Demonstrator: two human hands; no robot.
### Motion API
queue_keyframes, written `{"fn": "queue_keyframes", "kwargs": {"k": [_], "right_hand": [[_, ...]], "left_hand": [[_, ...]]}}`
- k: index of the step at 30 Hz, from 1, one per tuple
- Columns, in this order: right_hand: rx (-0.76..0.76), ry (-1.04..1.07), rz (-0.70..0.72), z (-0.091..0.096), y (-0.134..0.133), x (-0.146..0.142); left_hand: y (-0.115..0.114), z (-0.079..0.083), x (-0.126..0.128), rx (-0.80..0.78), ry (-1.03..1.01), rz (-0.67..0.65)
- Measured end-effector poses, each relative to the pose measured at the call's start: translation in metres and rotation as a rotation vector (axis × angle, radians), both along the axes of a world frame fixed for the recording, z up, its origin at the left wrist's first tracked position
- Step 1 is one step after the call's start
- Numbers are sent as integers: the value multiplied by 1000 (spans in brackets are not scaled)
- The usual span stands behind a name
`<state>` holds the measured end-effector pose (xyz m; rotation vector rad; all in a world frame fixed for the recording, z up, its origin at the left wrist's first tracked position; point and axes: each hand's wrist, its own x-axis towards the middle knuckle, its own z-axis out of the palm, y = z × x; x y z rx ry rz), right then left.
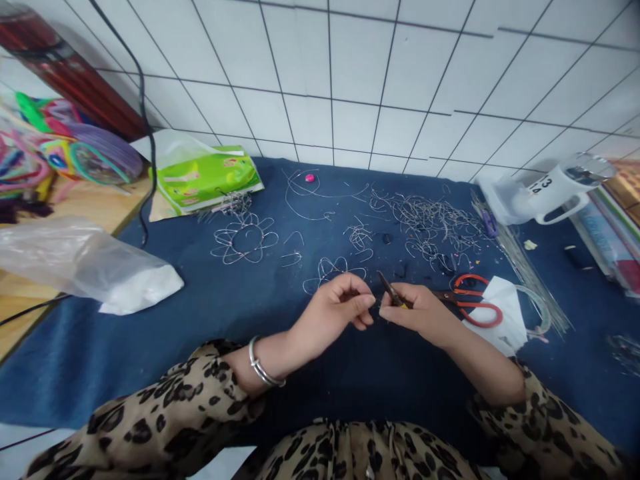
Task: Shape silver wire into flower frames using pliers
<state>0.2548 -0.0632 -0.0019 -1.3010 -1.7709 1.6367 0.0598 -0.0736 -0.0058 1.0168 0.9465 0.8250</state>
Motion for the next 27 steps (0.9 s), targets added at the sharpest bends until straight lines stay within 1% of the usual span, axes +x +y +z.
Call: {"fn": "queue_keyframes", "kwargs": {"k": [3,6,7,10,13,15,19,23,27], "right_hand": [[2,-19,-89,0,2,2],[-4,-19,-168,-3,5,3],[6,-12,-191,-4,7,4],[50,3,-250,-7,11,2],[53,-4,-261,-7,18,-3],[59,-19,-248,-6,23,-9],[130,-89,-215,1,37,-25],[216,-214,-174,5,52,-43],[238,-265,-153,1,61,-52]], "left_hand": [[27,-1,-23,247,222,29],[52,-5,-44,557,544,63],[57,-7,-49,650,618,75],[66,-14,-55,814,713,38],[70,-19,-56,886,763,-23],[73,-23,-57,912,798,-87],[79,-30,-59,958,871,-188],[81,-35,-60,980,921,-229],[78,-36,-59,973,944,-260]]}}
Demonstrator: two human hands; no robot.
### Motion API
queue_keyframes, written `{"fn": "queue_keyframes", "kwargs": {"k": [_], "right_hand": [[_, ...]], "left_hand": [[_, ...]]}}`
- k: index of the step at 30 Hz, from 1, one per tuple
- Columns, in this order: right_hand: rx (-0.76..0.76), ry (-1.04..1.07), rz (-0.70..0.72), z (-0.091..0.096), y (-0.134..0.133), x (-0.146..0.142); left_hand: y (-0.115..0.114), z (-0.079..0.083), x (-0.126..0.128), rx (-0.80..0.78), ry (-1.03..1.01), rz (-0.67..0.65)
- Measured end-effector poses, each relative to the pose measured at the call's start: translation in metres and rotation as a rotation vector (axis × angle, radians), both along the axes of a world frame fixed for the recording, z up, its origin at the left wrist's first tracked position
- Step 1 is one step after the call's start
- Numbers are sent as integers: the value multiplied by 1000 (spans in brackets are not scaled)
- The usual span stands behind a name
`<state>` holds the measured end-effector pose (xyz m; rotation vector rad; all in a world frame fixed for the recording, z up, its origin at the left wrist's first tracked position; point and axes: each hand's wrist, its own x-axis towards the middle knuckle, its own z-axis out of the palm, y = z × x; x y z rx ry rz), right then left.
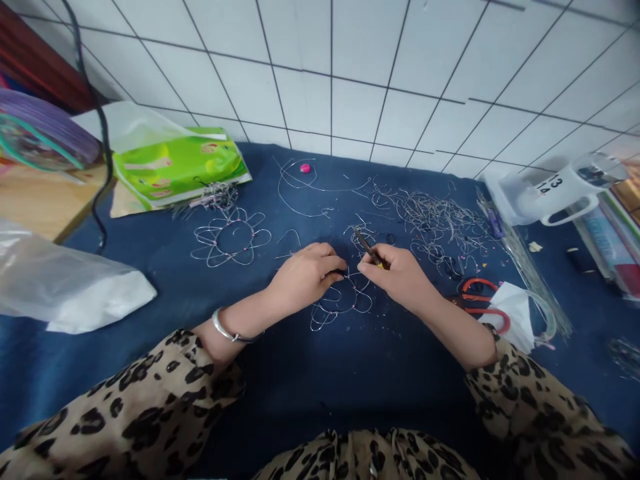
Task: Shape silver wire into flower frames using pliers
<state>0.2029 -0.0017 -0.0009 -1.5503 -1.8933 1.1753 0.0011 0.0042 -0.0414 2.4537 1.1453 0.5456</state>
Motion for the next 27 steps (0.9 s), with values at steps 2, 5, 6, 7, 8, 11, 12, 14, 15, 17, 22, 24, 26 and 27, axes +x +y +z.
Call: {"fn": "queue_keyframes", "kwargs": {"k": [2,5,6,7,8,11,12,14,15,17,22,24,26,27], "right_hand": [[-15,16,3,-4,1,1],[-29,51,25,-10,0,5],[-30,64,32,-10,0,6],[-29,77,36,-11,-1,7],[-28,89,36,-11,-2,8],[-25,112,42,-11,-3,9],[-19,111,45,-11,-3,9],[-10,104,50,-11,-4,9],[-10,103,51,-11,-4,9],[-19,113,54,-10,-4,9],[-46,136,62,-8,-4,11],[-47,148,63,-7,-4,11],[-62,182,57,-6,-5,10],[-78,205,55,-5,-6,10]], "left_hand": [[-2,1,0,3,13,-11],[-5,1,0,10,7,-11],[-6,1,0,13,2,-12],[-7,2,-1,16,-4,-13],[-7,2,-1,18,-10,-15],[-9,3,-1,12,-22,-20],[-9,3,-1,7,-23,-21],[-9,2,0,1,-26,-24],[-9,2,0,-2,-27,-24],[-8,2,0,-11,-30,-25],[-8,4,0,-33,-47,-33],[-9,5,1,-35,-44,-29],[-10,6,1,-31,-35,-25],[-11,7,1,-29,-30,-22]]}}
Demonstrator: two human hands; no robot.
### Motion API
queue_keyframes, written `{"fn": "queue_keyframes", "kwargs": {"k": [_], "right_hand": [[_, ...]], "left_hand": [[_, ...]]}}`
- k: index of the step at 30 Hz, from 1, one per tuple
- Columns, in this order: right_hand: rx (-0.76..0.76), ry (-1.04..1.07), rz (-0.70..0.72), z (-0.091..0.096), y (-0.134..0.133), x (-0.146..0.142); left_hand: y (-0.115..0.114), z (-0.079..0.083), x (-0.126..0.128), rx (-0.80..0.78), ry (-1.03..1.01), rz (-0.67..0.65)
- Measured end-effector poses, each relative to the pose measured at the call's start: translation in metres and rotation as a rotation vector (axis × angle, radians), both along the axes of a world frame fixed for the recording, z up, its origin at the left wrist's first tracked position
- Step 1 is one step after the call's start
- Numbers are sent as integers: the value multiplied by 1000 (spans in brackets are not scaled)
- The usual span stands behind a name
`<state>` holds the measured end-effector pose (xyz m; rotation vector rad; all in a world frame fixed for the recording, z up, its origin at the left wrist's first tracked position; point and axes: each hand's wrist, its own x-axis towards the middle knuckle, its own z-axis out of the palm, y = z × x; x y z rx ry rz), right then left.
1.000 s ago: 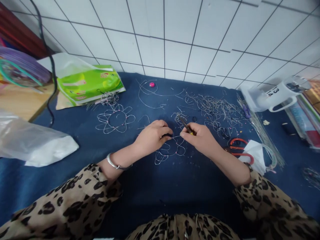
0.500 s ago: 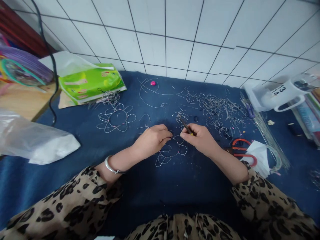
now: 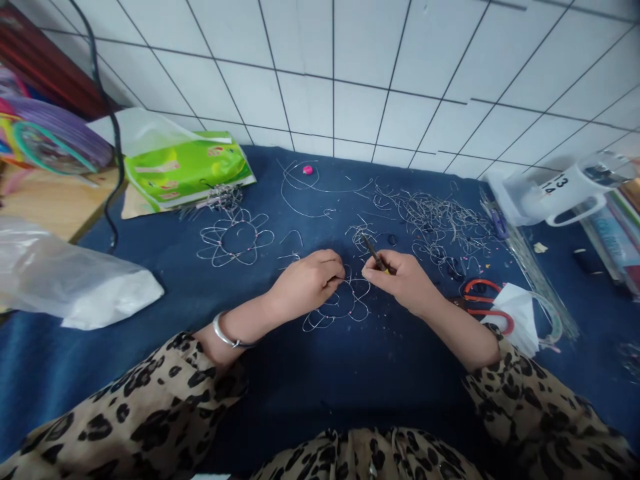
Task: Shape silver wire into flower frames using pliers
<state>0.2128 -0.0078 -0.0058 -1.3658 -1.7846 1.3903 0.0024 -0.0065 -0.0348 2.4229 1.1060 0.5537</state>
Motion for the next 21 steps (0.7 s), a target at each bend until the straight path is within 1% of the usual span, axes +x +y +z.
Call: {"fn": "queue_keyframes", "kwargs": {"k": [5,9,15,18,21], "right_hand": [[-68,101,21,3,-6,-4],[-55,60,38,4,-7,-5],[29,-45,40,3,-8,-6],[88,-105,26,3,-9,-6],[132,-135,10,3,-11,-7]], "left_hand": [[-2,2,1,-18,17,13],[-4,4,2,-72,-42,9],[-6,7,5,-199,-139,45],[-6,6,5,-281,-179,68],[-5,5,5,-371,-217,62]]}}
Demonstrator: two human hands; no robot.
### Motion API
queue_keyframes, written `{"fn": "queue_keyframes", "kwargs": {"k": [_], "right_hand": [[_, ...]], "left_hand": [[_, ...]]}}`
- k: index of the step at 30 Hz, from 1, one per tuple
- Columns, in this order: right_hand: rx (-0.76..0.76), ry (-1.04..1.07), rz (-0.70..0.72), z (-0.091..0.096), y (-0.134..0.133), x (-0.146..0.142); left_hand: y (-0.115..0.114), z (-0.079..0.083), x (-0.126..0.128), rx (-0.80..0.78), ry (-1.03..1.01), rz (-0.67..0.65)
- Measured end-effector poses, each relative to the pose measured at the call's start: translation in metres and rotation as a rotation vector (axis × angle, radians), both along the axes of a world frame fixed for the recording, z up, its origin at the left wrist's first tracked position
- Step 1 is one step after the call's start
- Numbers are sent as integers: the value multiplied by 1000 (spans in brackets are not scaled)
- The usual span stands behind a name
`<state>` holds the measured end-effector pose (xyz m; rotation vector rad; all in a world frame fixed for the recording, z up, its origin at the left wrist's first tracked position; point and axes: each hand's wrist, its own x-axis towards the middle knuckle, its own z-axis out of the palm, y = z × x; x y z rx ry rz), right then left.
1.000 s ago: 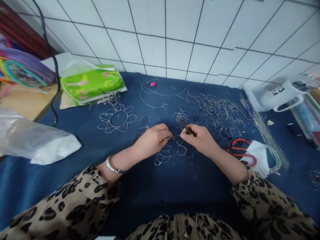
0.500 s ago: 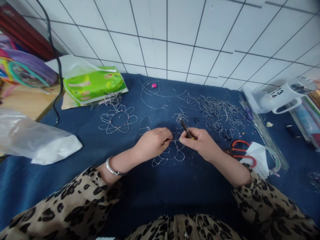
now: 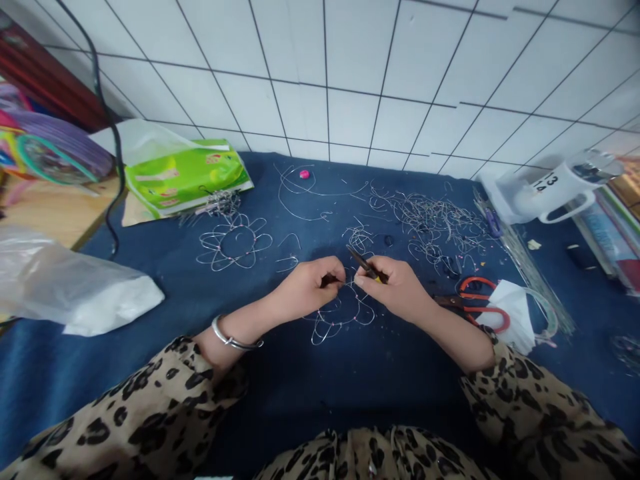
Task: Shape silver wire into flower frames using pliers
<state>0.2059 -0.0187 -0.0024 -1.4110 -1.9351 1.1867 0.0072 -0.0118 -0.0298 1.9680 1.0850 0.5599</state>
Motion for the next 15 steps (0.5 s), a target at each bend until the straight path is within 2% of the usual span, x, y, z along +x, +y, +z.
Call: {"fn": "queue_keyframes", "kwargs": {"k": [10,15], "right_hand": [[90,-7,3,-4,-1,-4],[84,17,21,-6,-1,-4]], "left_hand": [[-1,5,1,-77,-51,-63],[-1,5,2,-89,-75,-57]]}}
